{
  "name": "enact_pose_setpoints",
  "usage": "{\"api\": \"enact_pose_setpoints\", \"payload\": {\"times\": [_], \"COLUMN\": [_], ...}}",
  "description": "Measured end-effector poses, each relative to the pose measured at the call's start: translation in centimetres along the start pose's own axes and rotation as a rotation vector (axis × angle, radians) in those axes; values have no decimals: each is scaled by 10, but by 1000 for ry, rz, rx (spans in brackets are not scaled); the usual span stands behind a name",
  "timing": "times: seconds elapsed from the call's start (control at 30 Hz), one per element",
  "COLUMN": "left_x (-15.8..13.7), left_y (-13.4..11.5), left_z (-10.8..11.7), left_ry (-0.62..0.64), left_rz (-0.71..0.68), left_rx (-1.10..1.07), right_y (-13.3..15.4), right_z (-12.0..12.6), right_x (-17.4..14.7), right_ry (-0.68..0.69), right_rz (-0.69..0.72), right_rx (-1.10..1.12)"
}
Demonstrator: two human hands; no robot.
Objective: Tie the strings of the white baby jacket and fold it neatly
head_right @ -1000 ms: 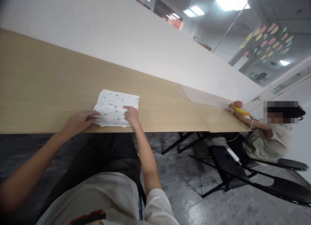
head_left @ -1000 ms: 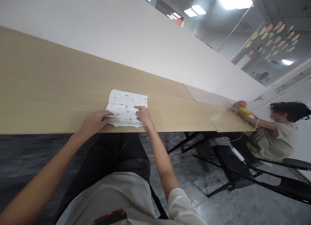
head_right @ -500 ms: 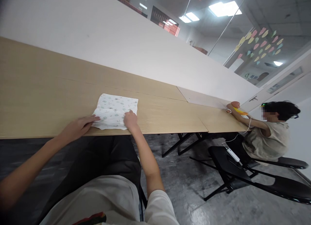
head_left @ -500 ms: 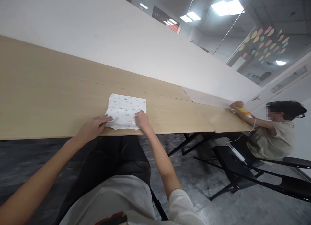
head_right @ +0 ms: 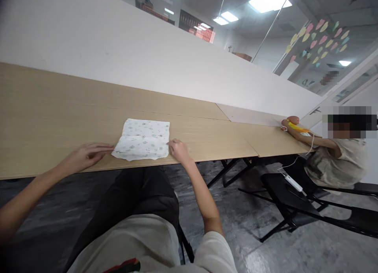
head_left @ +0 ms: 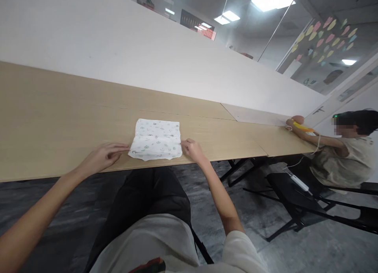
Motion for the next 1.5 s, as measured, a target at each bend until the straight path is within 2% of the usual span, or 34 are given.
{"api": "enact_pose_setpoints", "payload": {"times": [0.1, 0.2, 0.4, 0.5, 0.87, 1.03, 1.23, 1.4, 1.5], "left_x": [-3, 0, 12, 15, 13, 13, 11, 9, 14], "left_y": [-2, -6, -7, -7, -14, -23, -32, -38, -41], "left_z": [-9, -13, -10, -12, -25, -20, -14, -5, -1], "left_ry": [-4, 30, 184, 212, 111, 64, 63, 119, 136], "left_rz": [-40, -67, -118, -120, -115, -92, -129, -31, 52], "left_rx": [25, 44, 102, 101, 149, 141, 140, 64, -43], "right_y": [-2, 0, 3, 1, -6, -4, 1, 0, -4], "right_z": [-12, -21, -18, -16, -19, -16, -3, 6, 5], "right_x": [-11, -14, -13, -14, -16, -15, -13, -8, -1], "right_ry": [77, 99, 94, 76, 17, 6, 19, -5, -88], "right_rz": [113, 180, 197, 197, 218, 171, 56, -111, -236], "right_rx": [-52, -85, -86, -45, 95, 229, 415, 589, 684]}}
Point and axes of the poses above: each hand's wrist, its own x-axis towards the middle knuckle, its own z-axis out of the back of the hand, y = z × x, the point moved 3 cm from there along x, towards the middle knuckle, and after that the axes turned 12 degrees about -y, right-handed, at the moved point
